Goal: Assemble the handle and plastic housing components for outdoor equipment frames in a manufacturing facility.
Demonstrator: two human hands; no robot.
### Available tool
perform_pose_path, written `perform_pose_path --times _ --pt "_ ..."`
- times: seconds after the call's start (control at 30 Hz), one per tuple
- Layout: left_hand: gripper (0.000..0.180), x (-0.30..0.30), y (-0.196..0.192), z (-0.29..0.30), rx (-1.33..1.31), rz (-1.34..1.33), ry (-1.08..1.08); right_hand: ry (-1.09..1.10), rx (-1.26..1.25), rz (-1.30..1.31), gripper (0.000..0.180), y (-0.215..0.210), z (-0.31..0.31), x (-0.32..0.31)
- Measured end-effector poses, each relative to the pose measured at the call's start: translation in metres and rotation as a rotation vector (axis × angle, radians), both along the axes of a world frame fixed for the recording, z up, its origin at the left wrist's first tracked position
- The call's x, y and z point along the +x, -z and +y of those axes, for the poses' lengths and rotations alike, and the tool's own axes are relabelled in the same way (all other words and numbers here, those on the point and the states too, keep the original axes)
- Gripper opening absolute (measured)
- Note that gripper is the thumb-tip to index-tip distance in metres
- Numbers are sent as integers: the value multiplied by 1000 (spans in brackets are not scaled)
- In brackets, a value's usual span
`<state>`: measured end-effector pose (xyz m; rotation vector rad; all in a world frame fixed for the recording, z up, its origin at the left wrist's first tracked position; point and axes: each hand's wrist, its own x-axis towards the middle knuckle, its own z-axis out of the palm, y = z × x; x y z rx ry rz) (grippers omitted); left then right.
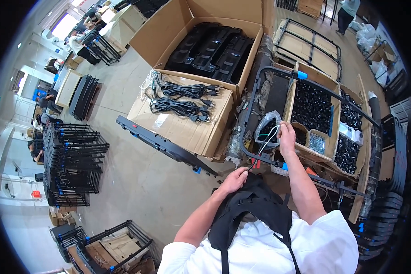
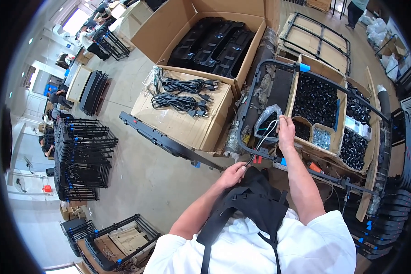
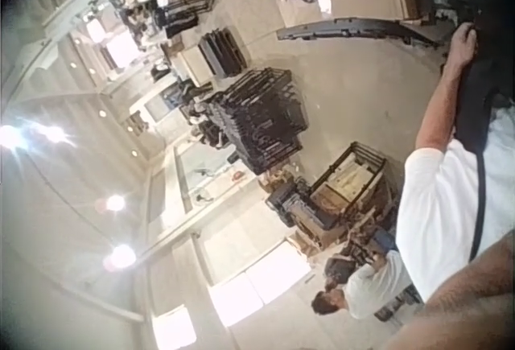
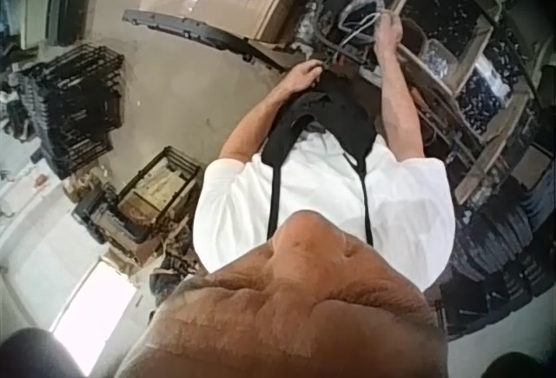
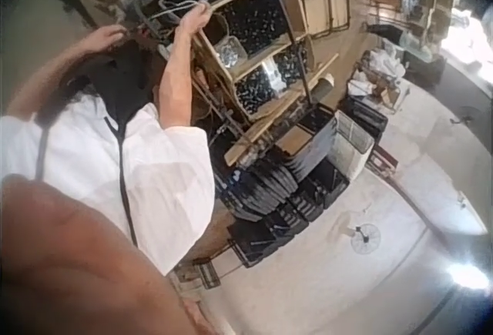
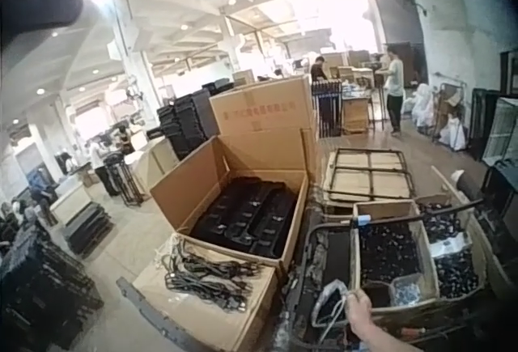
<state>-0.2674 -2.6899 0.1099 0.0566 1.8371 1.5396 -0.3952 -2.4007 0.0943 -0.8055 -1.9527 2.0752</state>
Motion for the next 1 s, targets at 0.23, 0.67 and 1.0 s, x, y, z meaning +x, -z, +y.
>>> perform_pose_path --times 0.23,0.67,1.0 --pt "32 -16 27 17 51 85 -97 -545 -293 -265 39 -41 -26 8" --pt "22 -32 3 34 176 -113 -213 -756 6 -149 19 -30 -42 23" --pt "24 -32 10 33 109 109 -136 -145 -49 65 21 -23 -34 18"
